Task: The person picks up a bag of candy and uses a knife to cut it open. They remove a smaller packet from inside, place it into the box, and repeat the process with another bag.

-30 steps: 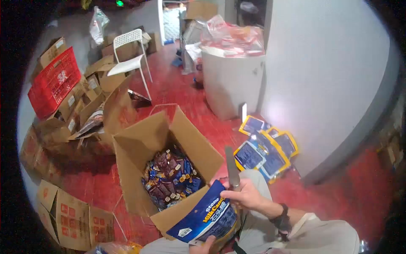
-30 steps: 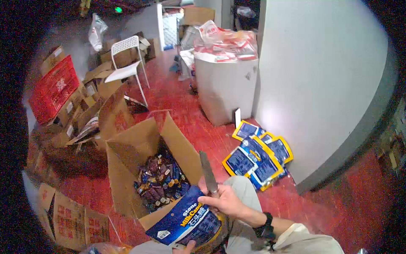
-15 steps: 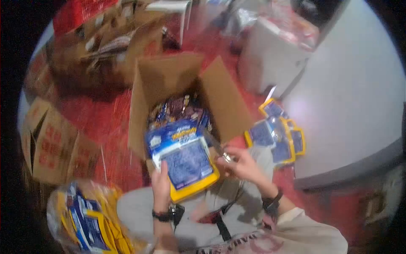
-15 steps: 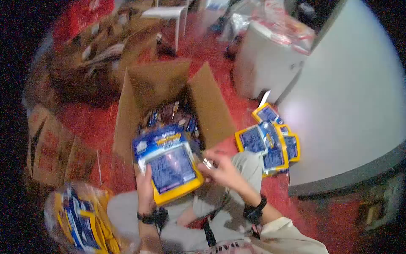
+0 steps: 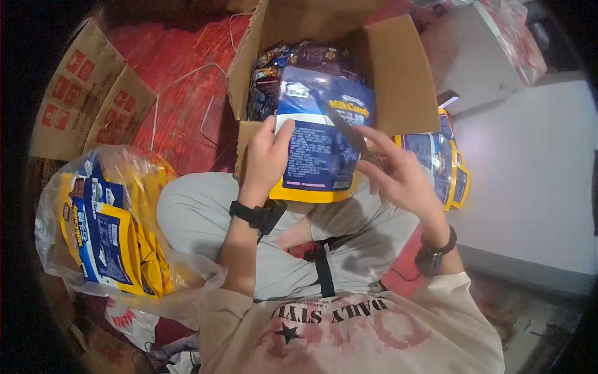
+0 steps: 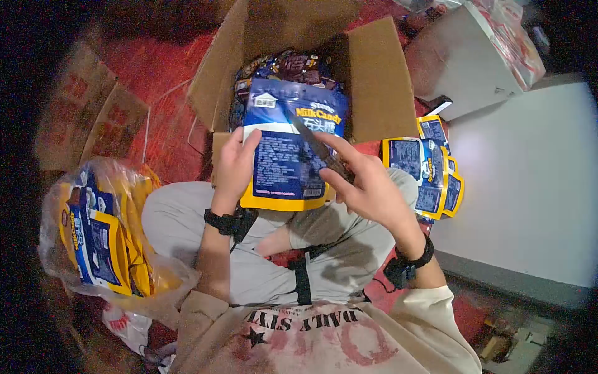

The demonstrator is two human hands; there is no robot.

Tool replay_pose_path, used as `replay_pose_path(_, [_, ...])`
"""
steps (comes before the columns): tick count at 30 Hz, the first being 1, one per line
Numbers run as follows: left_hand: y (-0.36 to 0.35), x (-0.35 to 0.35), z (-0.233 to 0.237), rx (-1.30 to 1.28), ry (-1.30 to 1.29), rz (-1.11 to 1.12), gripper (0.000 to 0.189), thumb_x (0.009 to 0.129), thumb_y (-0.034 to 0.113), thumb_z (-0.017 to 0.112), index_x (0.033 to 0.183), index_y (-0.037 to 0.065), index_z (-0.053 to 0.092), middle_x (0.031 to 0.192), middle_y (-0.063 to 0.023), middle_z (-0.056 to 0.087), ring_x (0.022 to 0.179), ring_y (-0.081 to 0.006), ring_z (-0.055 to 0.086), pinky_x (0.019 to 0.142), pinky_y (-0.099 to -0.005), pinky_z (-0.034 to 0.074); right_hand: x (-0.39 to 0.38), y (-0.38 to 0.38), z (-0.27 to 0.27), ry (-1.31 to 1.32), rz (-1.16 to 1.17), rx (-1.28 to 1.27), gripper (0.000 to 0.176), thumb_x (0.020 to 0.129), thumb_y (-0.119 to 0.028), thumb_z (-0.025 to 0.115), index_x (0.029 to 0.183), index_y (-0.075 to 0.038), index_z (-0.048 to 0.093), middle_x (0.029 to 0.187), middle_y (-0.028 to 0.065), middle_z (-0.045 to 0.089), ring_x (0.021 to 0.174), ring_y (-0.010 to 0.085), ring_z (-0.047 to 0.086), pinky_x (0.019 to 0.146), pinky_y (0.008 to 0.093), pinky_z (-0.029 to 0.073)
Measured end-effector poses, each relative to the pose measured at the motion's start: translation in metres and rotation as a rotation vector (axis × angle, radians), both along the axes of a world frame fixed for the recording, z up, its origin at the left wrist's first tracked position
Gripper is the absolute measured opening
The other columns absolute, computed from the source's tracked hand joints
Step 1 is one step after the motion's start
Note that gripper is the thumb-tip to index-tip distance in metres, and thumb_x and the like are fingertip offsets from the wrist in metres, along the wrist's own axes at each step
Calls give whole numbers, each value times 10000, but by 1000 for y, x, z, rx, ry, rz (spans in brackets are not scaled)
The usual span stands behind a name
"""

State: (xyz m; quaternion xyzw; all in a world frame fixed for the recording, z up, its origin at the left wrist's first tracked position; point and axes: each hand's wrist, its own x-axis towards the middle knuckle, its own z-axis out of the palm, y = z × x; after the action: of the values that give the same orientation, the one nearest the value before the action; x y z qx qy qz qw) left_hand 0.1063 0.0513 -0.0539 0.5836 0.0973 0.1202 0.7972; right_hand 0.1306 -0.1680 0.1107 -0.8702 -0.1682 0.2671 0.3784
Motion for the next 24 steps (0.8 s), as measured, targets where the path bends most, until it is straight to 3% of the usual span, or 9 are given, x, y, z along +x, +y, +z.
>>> replay_pose_path(1, [-3, 2, -3, 21, 11, 19, 215, 1046, 188, 562, 992, -14, 613, 765, -22, 635, 729, -64, 570, 658, -284, 473, 3, 0, -8, -65, 47, 0, 554, 967, -90, 664, 1491, -120, 490, 823, 123, 687, 597, 143, 651, 556, 327, 505])
replay_pose_path(3, [-2, 0, -6, 120, 10, 15, 223, 1045, 189, 561, 950, -10, 599, 729, -30, 593, 706, -68, 540, 643, -290, 458, 3, 3, -8, -122, 92, -11, 540, 965, -98, 667, 1480, -114, 506, 829, 149, 690, 613, 165, 663, 592, 350, 522])
replay_pose_path(5, [-6, -3, -3, 258, -18, 55, 258, 1036, 177, 554, 851, -3, 540, 663, -67, 470, 654, -82, 457, 602, -311, 419, 1, 10, -2, -213, 129, -90, 519, 940, -90, 670, 1445, -98, 550, 897, 211, 707, 687, 292, 701, 684, 413, 542])
replay_pose_path(8, [-13, -6, -1, 341, -20, 127, 251, 1029, 171, 547, 853, -7, 526, 661, -95, 453, 643, -84, 464, 593, -320, 421, 2, 7, -11, -429, 205, -55, 522, 904, -67, 665, 1419, -82, 579, 994, 252, 707, 783, 409, 695, 743, 450, 541])
replay_pose_path(11, [-27, -13, 0, 290, 15, 184, 250, 1016, 157, 556, 829, -7, 523, 654, -64, 477, 645, -69, 471, 581, -314, 417, 1, 12, 1, -425, 227, -132, 530, 874, -36, 653, 1400, -69, 599, 993, 285, 691, 854, 455, 672, 776, 476, 531])
replay_pose_path(15, [-41, -17, -8, 27, 19, 79, 240, 994, 117, 576, 783, 12, 533, 677, 28, 515, 654, -39, 473, 574, -272, 402, 6, 14, 9, -414, 313, -248, 529, 858, -33, 642, 1385, -78, 618, 868, 298, 667, 807, 455, 664, 750, 500, 523])
replay_pose_path(19, [-42, -11, -3, -92, 64, 19, 258, 1016, 181, 611, 833, 7, 557, 697, 24, 528, 666, -27, 466, 583, -255, 400, 14, 13, 8, -411, 401, -192, 532, 872, -30, 623, 1400, -89, 609, 769, 285, 640, 705, 458, 648, 680, 490, 519])
replay_pose_path(22, [-42, 6, -4, 110, 8, 102, 266, 1023, 212, 625, 879, -1, 560, 691, -33, 566, 622, -97, 509, 592, -281, 420, 13, 18, 19, -404, 395, -261, 534, 876, -25, 617, 1408, -80, 600, 734, 281, 626, 674, 457, 637, 661, 491, 513])
replay_pose_path(24, [-45, 20, 1, 266, -157, 294, 259, 1034, 207, 613, 898, -3, 547, 692, -101, 588, 593, -218, 538, 596, -315, 430, 11, 19, 23, -408, 397, -280, 536, 876, -23, 613, 1410, -72, 596, 724, 281, 623, 664, 455, 635, 654, 494, 511])
